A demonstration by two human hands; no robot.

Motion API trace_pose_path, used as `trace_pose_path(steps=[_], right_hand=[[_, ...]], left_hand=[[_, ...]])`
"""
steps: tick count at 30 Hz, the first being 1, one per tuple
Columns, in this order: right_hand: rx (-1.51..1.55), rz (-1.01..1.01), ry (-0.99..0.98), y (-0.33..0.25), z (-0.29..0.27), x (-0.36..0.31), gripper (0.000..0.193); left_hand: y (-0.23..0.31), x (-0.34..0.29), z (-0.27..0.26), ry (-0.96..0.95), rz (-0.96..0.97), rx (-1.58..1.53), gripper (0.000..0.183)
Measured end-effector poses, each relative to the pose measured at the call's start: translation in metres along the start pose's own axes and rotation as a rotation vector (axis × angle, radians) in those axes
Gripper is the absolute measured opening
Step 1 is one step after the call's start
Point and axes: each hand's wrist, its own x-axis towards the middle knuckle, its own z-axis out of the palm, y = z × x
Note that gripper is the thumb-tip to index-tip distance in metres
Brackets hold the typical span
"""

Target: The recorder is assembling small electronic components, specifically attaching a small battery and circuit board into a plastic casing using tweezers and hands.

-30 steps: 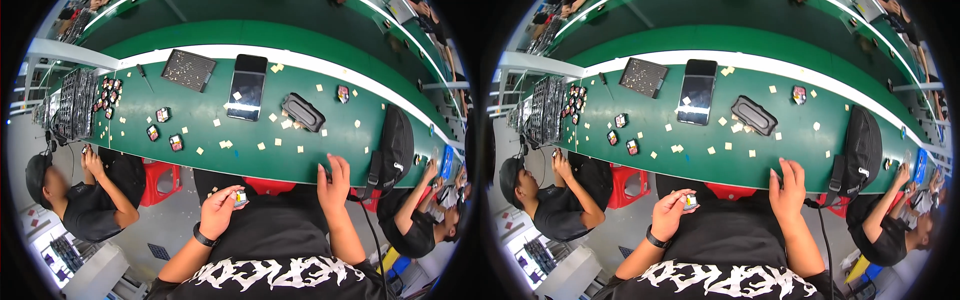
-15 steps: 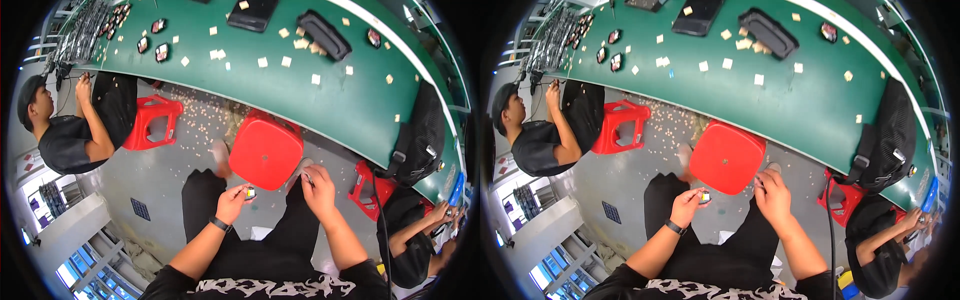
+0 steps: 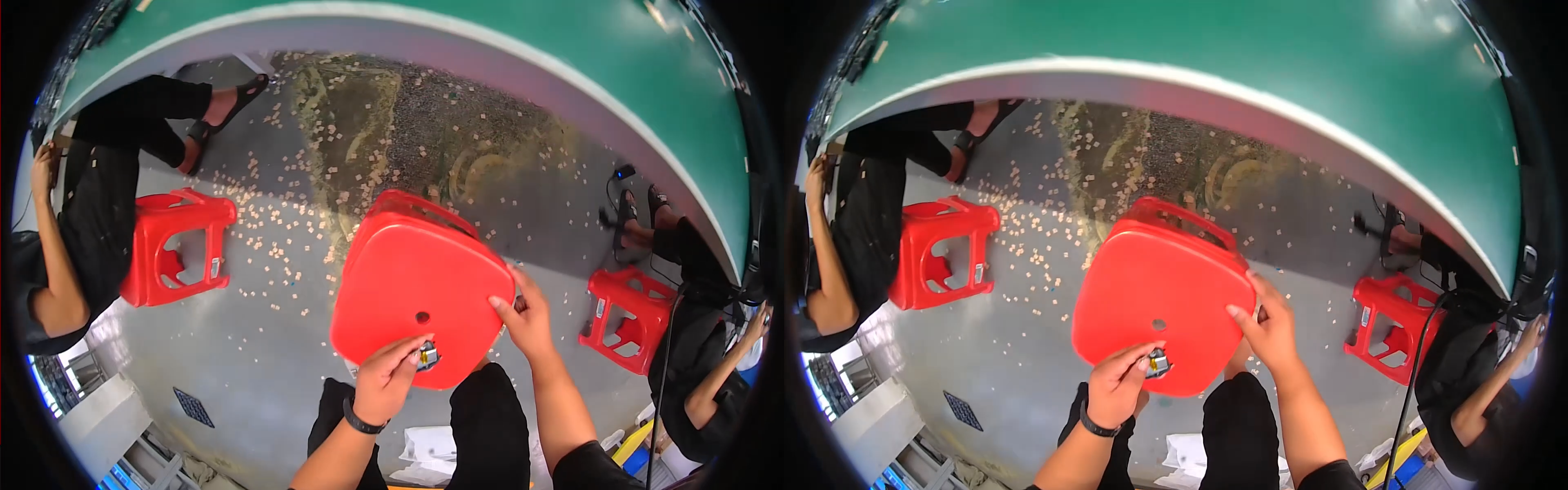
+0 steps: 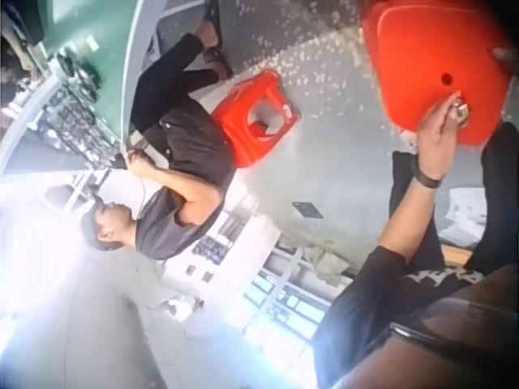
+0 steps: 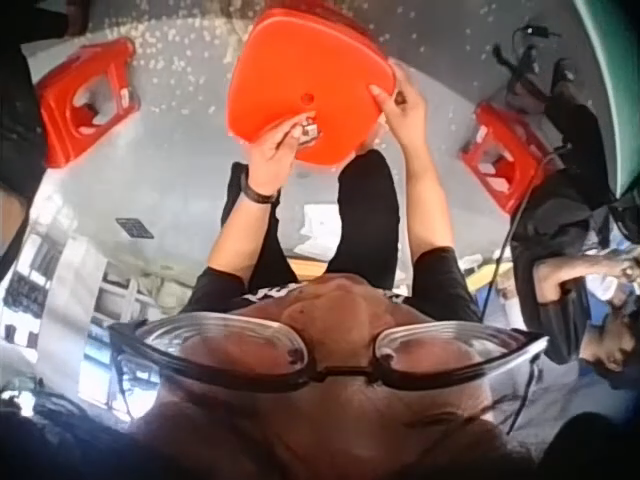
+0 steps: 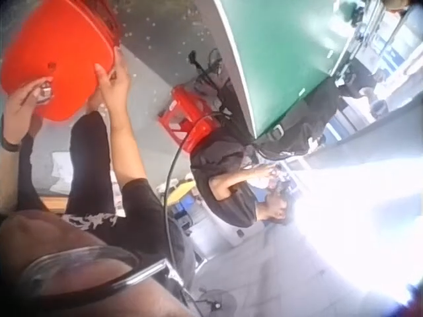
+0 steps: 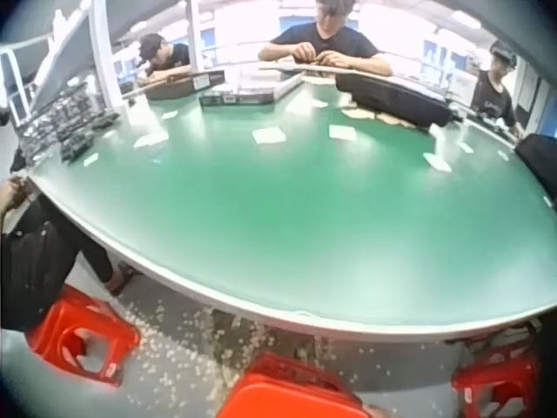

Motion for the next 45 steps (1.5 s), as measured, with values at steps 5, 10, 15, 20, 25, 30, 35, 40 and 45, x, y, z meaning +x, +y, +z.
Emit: trace_pose_path(steps=[5,10,15,20,25,30,35,40,45], right_hand=[[-0.204,-0.226,-0.138,0.007,0.007,-0.019,0.065],[-0.104,-0.383,-0.108,0.018,0.024,-0.023,0.064],[0.043,-0.417,-0.101,0.048,0.020,-0.041,0.068],[0.009,-0.498,-0.149,0.045,0.016,-0.066,0.073],[-0.167,-0.605,-0.250,0.029,0.015,-0.081,0.075],[-0.270,-0.546,-0.356,-0.005,0.017,-0.076,0.076],[-0.428,-0.408,-0.571,-0.024,0.019,-0.075,0.081],[-0.597,-0.321,-0.770,-0.057,0.026,-0.060,0.094],[-0.657,-0.244,-0.930,-0.071,0.035,-0.045,0.097]], left_hand=[[-0.036,-0.009,-0.006,-0.026,-0.017,0.003,0.027],[-0.047,-0.018,-0.014,0.040,-0.173,-0.162,0.023],[-0.053,-0.026,-0.005,-0.004,-0.040,0.072,0.022],[-0.063,-0.070,-0.022,0.008,-0.159,-0.001,0.021],[-0.088,-0.101,-0.051,-0.022,-0.167,-0.119,0.022],[-0.103,-0.123,-0.070,-0.078,-0.125,-0.156,0.025],[-0.115,-0.134,-0.084,-0.109,-0.233,-0.320,0.028],[-0.112,-0.139,-0.086,-0.112,-0.186,-0.348,0.029],[-0.112,-0.146,-0.082,-0.143,-0.213,-0.408,0.030]])
